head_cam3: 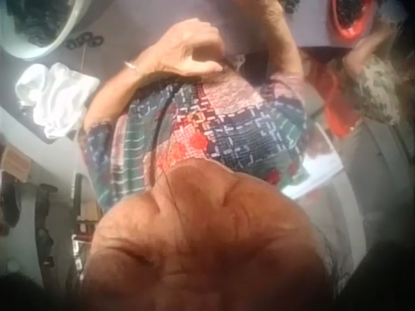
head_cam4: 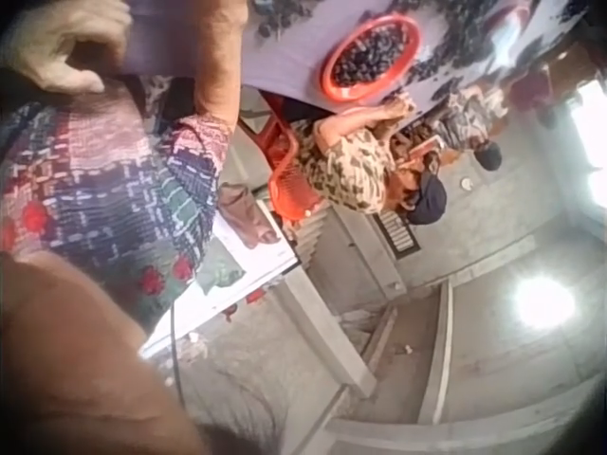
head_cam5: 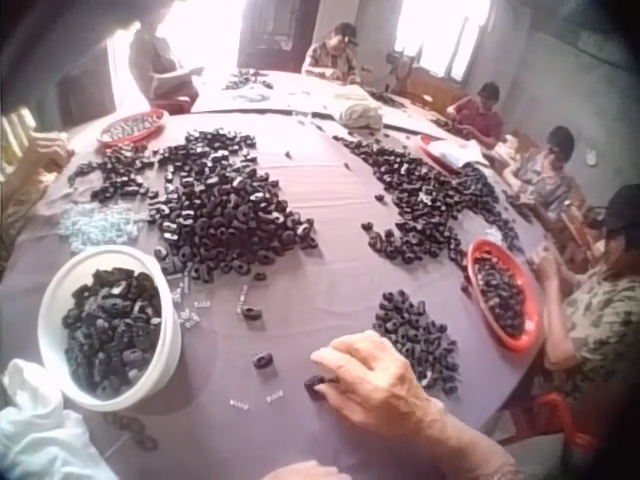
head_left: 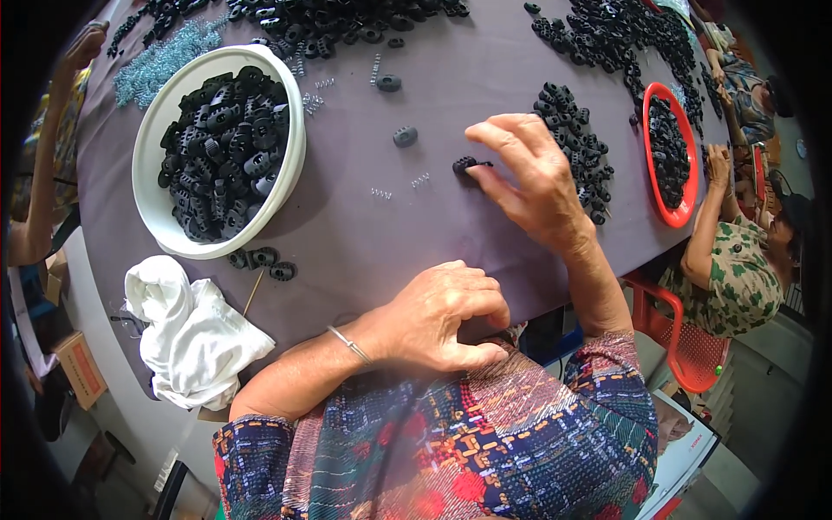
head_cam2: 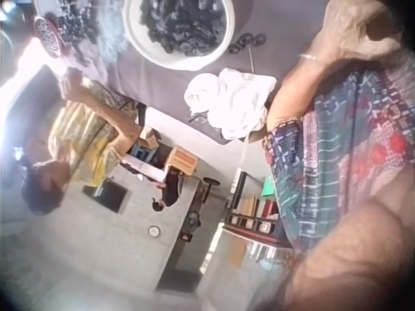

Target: Assembling plastic cord locks by inserting small springs into the plastic bodies.

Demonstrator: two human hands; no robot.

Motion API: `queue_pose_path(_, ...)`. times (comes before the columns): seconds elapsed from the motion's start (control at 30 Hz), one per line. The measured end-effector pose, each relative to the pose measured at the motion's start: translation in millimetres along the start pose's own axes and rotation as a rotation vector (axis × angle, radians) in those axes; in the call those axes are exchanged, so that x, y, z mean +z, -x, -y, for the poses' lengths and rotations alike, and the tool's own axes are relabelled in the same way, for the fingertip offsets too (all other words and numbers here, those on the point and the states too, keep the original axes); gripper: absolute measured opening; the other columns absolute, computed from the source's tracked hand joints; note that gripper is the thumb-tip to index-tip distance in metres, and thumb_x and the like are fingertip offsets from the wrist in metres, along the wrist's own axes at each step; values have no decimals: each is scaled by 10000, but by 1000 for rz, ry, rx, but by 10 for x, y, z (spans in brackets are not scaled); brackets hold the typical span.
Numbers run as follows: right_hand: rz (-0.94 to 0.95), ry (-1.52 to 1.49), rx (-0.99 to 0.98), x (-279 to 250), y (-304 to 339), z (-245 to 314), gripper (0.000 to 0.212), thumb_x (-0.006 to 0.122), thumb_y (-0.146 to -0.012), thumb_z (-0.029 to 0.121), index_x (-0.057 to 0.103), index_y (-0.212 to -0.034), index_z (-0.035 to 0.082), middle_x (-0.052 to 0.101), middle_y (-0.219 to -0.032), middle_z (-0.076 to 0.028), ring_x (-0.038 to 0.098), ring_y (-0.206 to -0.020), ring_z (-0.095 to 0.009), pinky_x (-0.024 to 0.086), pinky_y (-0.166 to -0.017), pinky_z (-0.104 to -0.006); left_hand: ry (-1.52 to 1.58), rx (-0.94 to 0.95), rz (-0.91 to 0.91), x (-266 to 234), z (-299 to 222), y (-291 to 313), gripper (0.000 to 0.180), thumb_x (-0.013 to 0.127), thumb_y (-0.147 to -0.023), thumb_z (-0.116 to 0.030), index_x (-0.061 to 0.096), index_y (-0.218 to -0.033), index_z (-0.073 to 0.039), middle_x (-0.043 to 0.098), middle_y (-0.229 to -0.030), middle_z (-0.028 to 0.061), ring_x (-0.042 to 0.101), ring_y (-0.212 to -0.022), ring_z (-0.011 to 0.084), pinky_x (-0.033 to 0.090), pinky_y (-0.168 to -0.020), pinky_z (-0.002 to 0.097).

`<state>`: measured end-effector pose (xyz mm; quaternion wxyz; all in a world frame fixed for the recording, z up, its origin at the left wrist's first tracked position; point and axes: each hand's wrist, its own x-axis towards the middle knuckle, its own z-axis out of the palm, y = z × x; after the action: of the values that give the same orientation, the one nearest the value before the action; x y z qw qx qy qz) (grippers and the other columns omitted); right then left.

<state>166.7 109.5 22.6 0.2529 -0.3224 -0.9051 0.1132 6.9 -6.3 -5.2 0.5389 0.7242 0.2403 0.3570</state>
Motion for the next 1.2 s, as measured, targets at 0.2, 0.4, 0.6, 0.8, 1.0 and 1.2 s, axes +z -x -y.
queue_pose_path(0.2,21,-24,56,-86,226,-115,251,675,-708,-17,612,-948,18,574,-922,-124,570,-871,-304,486,-770,-389,33,-47,19,-15,-30,-20,271,697,-728,-307,605,-814,-67,597,-805,80,572,-794,264,414,-725,381)
queue_pose_path(0.4,40,18,9,-133,103,2,218,674,-715,-10,613,-921,20,564,-889,-107,563,-861,-282,480,-748,-377,36,6,-26,2,4,-6,262,741,-720,-279,622,-842,-80,611,-817,59,578,-762,257,415,-680,363)
queue_pose_path(0.6,50,-61,-29,-171,-35,99,259,699,-710,-56,630,-951,13,586,-904,-108,581,-810,-271,493,-686,-346,14,-22,-28,16,-10,6,256,728,-727,-268,623,-843,-66,611,-828,72,577,-779,267,421,-690,369)
queue_pose_path(0.8,152,-47,-170,73,-237,234,227,697,-699,-1,627,-911,37,586,-890,-85,577,-803,-251,464,-692,-352,40,-18,-76,38,21,0,243,703,-730,-270,612,-802,-57,589,-767,94,578,-764,285,447,-722,399)
queue_pose_path(1.0,204,163,-223,264,-260,287,214,694,-697,39,596,-885,66,570,-905,-48,549,-842,-228,424,-758,-357,69,9,-106,47,38,9,235,700,-731,-254,606,-795,-49,585,-755,102,585,-755,297,457,-709,408)
queue_pose_path(1.2,94,169,-260,325,-146,242,134,617,-683,97,576,-807,63,563,-891,-58,553,-871,-231,421,-760,-362,62,19,-103,56,44,27,228,697,-734,-247,597,-781,-48,583,-751,102,584,-751,298,456,-714,407)
